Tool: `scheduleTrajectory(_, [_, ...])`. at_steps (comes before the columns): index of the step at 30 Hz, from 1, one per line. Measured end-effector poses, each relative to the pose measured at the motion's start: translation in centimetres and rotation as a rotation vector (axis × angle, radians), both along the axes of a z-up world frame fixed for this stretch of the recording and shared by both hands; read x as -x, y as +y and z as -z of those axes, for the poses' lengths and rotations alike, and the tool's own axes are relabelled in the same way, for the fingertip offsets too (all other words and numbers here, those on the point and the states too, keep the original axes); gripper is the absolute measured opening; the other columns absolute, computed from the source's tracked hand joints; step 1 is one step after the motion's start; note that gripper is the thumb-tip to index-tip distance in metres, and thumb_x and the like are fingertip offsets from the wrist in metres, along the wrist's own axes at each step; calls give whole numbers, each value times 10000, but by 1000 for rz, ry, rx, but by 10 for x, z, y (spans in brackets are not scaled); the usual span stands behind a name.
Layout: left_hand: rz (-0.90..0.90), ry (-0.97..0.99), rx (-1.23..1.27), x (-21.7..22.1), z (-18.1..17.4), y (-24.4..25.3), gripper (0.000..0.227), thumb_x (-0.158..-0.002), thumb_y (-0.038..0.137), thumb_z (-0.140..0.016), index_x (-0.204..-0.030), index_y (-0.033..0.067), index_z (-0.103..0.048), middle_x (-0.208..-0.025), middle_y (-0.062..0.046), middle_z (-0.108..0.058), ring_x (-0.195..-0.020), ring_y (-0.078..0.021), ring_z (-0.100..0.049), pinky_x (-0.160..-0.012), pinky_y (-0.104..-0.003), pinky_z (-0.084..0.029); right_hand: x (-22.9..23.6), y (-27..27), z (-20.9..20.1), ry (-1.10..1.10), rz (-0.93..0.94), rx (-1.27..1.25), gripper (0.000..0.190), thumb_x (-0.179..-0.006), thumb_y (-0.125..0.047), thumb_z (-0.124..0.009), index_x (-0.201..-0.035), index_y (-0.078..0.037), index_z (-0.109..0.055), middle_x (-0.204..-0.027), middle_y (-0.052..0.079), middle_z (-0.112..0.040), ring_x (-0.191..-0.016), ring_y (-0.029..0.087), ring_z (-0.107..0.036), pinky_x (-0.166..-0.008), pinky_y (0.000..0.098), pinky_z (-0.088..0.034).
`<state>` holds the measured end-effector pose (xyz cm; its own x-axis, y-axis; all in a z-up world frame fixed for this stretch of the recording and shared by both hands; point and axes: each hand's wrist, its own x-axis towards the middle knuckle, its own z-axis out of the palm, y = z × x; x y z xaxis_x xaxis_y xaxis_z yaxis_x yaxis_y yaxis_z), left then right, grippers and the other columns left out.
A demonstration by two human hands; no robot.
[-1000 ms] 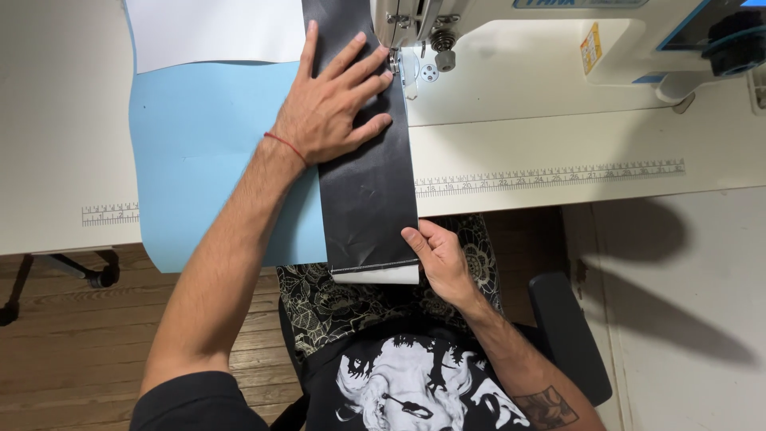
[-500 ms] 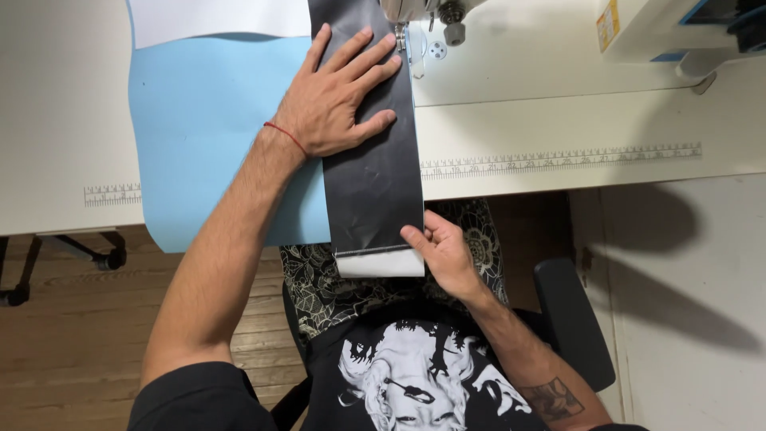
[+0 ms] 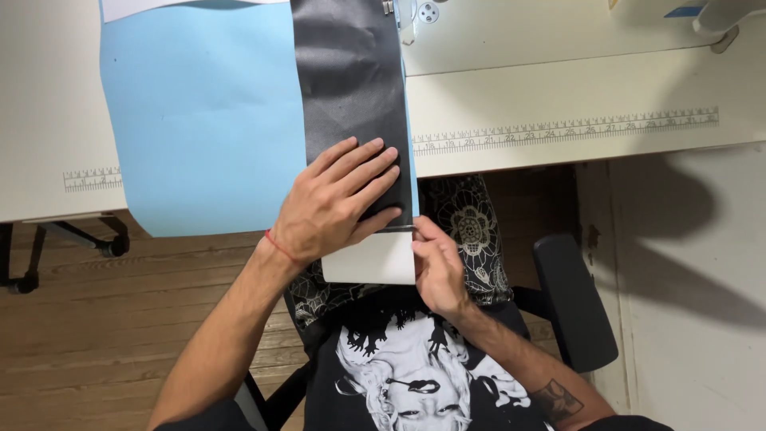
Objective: Trimming the edges of a leather assembly using scissors at a sewing station
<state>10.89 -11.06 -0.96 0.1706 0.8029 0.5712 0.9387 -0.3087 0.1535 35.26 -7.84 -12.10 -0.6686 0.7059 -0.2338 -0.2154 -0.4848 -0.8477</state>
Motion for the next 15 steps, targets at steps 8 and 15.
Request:
scheduleTrajectory(8, [21, -111, -100, -22, 5, -33, 379, -1129, 432, -787, -1274, 97, -887, -1434, -125, -852, -1431, -346, -761, -1310, -593, -515, 2, -1, 13, 59, 129, 61, 294, -1097, -79, -730, -1338, 89, -745, -1054, 200, -865, -880, 226, -854, -736, 394, -760])
scheduleTrajectory(15, [-111, -315, -70, -50, 8, -40, 306, -990, 331, -904, -1163, 80, -892, -1259, -65, -899, -1269, -271, -830, -1232, -547, -564, 24, 18, -31, -26, 206, -193, 361, -1034, -64, -884, -1362, 4, -752, -1193, 85, -809, -1083, 120, -751, -936, 300, -724])
